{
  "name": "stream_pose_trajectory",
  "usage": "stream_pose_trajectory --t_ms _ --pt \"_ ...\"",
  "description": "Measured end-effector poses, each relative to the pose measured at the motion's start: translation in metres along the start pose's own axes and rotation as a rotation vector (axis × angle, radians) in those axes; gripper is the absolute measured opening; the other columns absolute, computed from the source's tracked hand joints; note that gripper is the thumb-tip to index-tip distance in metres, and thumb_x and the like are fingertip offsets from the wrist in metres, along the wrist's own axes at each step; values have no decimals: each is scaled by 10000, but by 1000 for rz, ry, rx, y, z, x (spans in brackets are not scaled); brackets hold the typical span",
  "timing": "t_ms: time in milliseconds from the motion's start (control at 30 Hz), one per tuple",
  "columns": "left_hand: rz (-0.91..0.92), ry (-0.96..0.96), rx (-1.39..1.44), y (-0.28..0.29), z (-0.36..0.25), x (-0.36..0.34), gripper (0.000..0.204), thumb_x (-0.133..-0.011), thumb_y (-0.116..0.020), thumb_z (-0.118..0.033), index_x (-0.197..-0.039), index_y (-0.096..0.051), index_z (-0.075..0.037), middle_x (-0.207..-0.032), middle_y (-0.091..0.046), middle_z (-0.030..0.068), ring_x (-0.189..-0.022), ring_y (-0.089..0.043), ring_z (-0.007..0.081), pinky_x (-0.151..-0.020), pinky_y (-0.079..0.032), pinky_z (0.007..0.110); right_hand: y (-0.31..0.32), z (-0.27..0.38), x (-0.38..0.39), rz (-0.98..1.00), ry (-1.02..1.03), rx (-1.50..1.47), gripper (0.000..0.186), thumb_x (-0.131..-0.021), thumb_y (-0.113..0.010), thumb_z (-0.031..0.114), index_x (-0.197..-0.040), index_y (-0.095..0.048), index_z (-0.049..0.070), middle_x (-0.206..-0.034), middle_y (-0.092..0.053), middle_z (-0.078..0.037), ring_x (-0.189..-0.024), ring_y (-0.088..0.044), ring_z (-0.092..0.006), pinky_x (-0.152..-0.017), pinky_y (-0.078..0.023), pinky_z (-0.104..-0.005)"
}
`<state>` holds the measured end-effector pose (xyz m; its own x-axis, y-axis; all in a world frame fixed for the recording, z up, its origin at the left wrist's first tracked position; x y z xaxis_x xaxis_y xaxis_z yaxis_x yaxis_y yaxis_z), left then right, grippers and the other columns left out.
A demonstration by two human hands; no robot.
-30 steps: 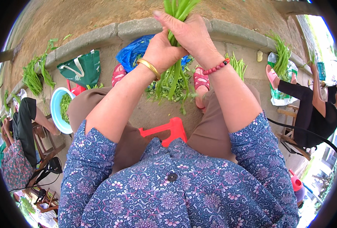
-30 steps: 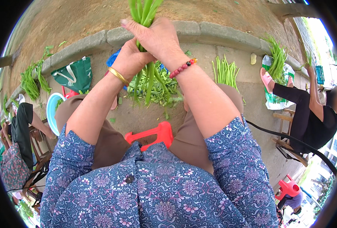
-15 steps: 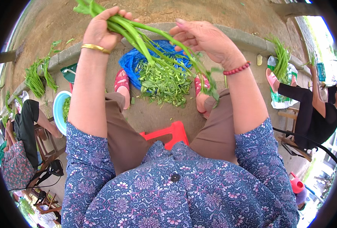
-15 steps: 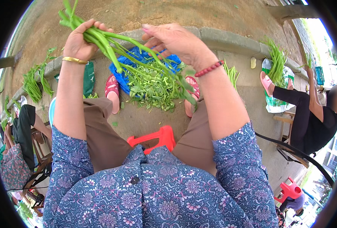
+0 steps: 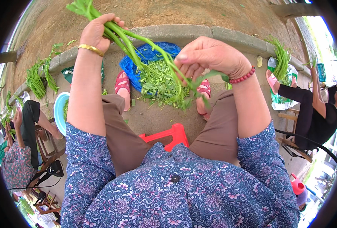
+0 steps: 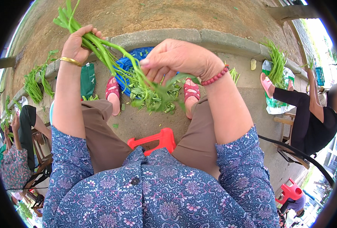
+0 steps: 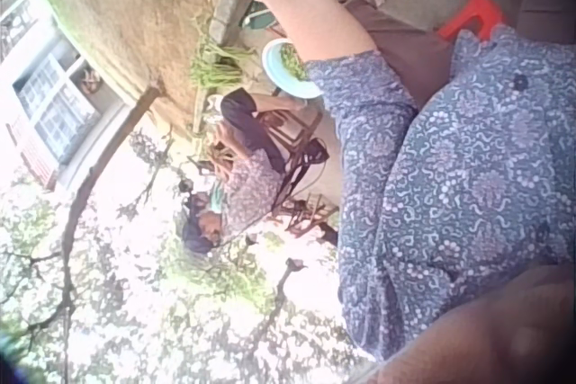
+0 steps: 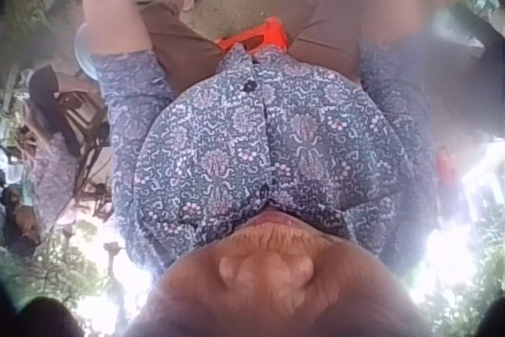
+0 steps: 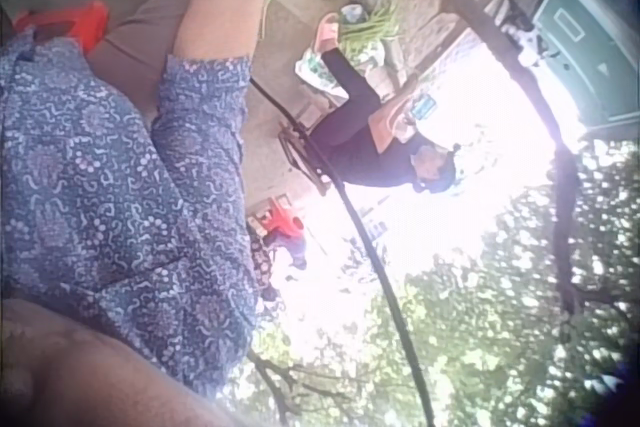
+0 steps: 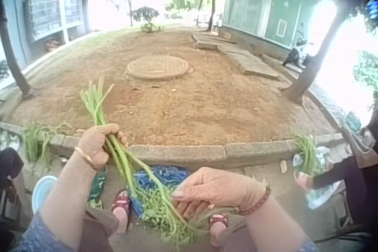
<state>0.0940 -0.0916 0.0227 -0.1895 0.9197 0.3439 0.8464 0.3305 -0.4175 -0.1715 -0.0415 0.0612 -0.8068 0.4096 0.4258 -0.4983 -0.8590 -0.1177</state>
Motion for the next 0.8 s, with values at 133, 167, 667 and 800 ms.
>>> stream_pose_trajectory --t_ms 133,167,667,800 --pt "42 -30 -150 -24 9 7 151 -890 -585 -91 -989 -544 15 -812 -606 111 -757 -622 245 -740 -556 453 -19 -11 -8 90 -70 -42 343 -892 -623 322 -903 -687 -15 -826 -703 -133 -733 -692 -179 -605 -561 -277" --pt "46 -39 -184 -28 9 11 166 -888 -585 -90 -1009 -540 16 -811 -604 110 -750 -623 238 -726 -557 444 -23 -12 -10 108 -86 -29 346 -890 -627 326 -894 -688 -15 -822 -703 -134 -734 -693 -179 -603 -559 -276" --pt "892 367 -121 -137 94 96 296 -805 -616 -99 -1051 -546 51 -692 -580 95 -566 -595 176 -575 -559 347 27 7 -27 -85 377 -285 513 -907 -588 402 -1219 -553 -3 -1126 -615 -120 -1047 -580 -189 -902 -466 -335" --pt "819 450 -85 -136 111 98 313 -857 -630 -179 -1094 -559 14 -761 -622 96 -639 -628 186 -589 -549 335 41 0 -37 -279 350 -396 357 -887 -641 309 -1020 -627 -22 -972 -659 -136 -917 -635 -203 -843 -519 -347"
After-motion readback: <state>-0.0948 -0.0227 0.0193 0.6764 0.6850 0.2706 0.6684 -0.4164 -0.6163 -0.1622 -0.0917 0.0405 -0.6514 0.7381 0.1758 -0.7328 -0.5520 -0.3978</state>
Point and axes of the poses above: each hand's wrist, its own x-axis away from the middle knuckle, its own y-axis out of the back of the hand, z = x × y, the point moved 7 cm from there along -x, towards the middle knuckle
